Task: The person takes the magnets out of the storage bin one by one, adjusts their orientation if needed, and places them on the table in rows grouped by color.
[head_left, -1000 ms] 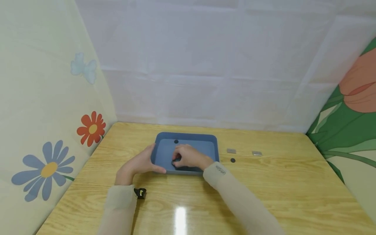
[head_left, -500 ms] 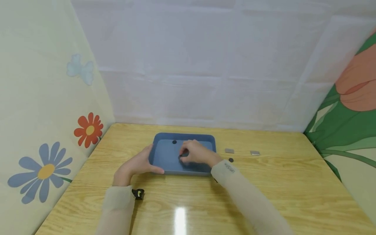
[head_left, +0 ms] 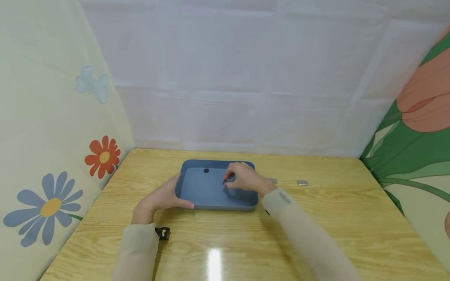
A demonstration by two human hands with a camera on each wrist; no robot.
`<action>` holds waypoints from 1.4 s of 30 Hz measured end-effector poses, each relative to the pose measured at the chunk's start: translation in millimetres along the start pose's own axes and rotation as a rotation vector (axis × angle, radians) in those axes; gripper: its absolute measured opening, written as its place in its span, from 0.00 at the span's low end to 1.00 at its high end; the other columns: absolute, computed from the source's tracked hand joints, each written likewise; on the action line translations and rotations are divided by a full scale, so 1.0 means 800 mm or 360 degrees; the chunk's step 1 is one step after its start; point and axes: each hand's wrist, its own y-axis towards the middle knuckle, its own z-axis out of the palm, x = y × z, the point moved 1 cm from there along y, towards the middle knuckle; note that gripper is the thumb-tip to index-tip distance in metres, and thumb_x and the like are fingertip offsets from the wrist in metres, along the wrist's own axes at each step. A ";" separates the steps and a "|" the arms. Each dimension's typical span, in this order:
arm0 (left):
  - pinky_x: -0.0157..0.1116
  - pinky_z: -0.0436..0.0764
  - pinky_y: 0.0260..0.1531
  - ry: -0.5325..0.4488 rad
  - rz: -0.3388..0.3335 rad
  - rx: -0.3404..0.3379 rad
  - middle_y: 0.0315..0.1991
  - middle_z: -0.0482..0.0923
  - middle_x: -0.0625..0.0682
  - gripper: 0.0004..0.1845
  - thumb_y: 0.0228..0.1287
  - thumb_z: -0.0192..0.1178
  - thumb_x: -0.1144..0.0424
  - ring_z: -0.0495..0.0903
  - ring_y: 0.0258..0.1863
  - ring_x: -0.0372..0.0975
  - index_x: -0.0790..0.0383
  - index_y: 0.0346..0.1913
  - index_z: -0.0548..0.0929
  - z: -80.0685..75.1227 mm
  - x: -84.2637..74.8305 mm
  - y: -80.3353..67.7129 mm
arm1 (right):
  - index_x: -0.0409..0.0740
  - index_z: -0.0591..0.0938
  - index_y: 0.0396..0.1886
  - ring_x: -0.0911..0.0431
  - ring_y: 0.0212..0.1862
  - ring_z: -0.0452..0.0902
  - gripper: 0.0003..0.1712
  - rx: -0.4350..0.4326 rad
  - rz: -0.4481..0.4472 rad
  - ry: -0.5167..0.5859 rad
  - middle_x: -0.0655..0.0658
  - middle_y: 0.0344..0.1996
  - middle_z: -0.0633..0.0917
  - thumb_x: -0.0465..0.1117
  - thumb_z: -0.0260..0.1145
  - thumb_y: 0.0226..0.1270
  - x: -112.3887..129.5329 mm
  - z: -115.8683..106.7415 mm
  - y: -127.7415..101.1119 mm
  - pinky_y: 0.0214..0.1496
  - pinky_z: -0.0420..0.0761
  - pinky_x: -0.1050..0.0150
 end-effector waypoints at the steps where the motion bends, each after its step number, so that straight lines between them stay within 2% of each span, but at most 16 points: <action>1: 0.65 0.56 0.77 0.0004 0.0000 0.0001 0.81 0.41 0.75 0.75 0.48 0.81 0.42 0.46 0.81 0.68 0.78 0.80 0.39 0.000 0.000 0.000 | 0.52 0.87 0.43 0.57 0.50 0.84 0.06 -0.0003 0.0002 -0.0003 0.52 0.43 0.84 0.45 0.72 0.70 -0.002 -0.002 -0.001 0.56 0.85 0.62; 11: 0.66 0.57 0.77 -0.0003 0.0036 0.0008 0.81 0.43 0.75 0.74 0.48 0.82 0.44 0.47 0.80 0.68 0.78 0.80 0.40 0.000 -0.003 0.002 | 0.51 0.87 0.42 0.52 0.53 0.83 0.06 -0.0049 0.0076 0.0085 0.51 0.44 0.85 0.42 0.73 0.68 -0.020 -0.017 -0.019 0.58 0.85 0.58; 20: 0.65 0.55 0.78 0.0009 0.0000 0.0008 0.82 0.41 0.75 0.76 0.47 0.81 0.41 0.46 0.81 0.68 0.78 0.80 0.39 -0.001 0.000 0.002 | 0.50 0.86 0.45 0.50 0.53 0.84 0.08 -0.0087 0.0147 -0.0004 0.50 0.45 0.86 0.44 0.72 0.68 -0.040 -0.035 -0.042 0.57 0.85 0.55; 28: 0.66 0.56 0.77 0.0029 0.0025 -0.0005 0.82 0.42 0.75 0.74 0.48 0.81 0.42 0.47 0.80 0.68 0.78 0.80 0.40 -0.002 0.001 0.005 | 0.51 0.85 0.42 0.50 0.53 0.82 0.06 -0.0144 0.0196 -0.0034 0.50 0.44 0.85 0.43 0.71 0.68 -0.061 -0.056 -0.071 0.57 0.84 0.53; 35: 0.66 0.56 0.77 0.0020 0.0039 0.0003 0.82 0.43 0.74 0.74 0.49 0.81 0.43 0.48 0.80 0.68 0.77 0.80 0.40 0.000 -0.001 0.005 | 0.48 0.86 0.41 0.45 0.51 0.83 0.06 -0.0199 0.0196 -0.0075 0.44 0.43 0.86 0.42 0.72 0.67 -0.081 -0.074 -0.096 0.57 0.84 0.49; 42: 0.67 0.55 0.77 0.0020 0.0000 0.0015 0.81 0.41 0.76 0.74 0.49 0.81 0.42 0.46 0.80 0.69 0.78 0.80 0.39 -0.001 -0.001 0.003 | 0.47 0.85 0.41 0.43 0.51 0.82 0.07 -0.0255 0.0255 -0.0067 0.43 0.44 0.86 0.43 0.73 0.67 -0.099 -0.085 -0.123 0.56 0.83 0.46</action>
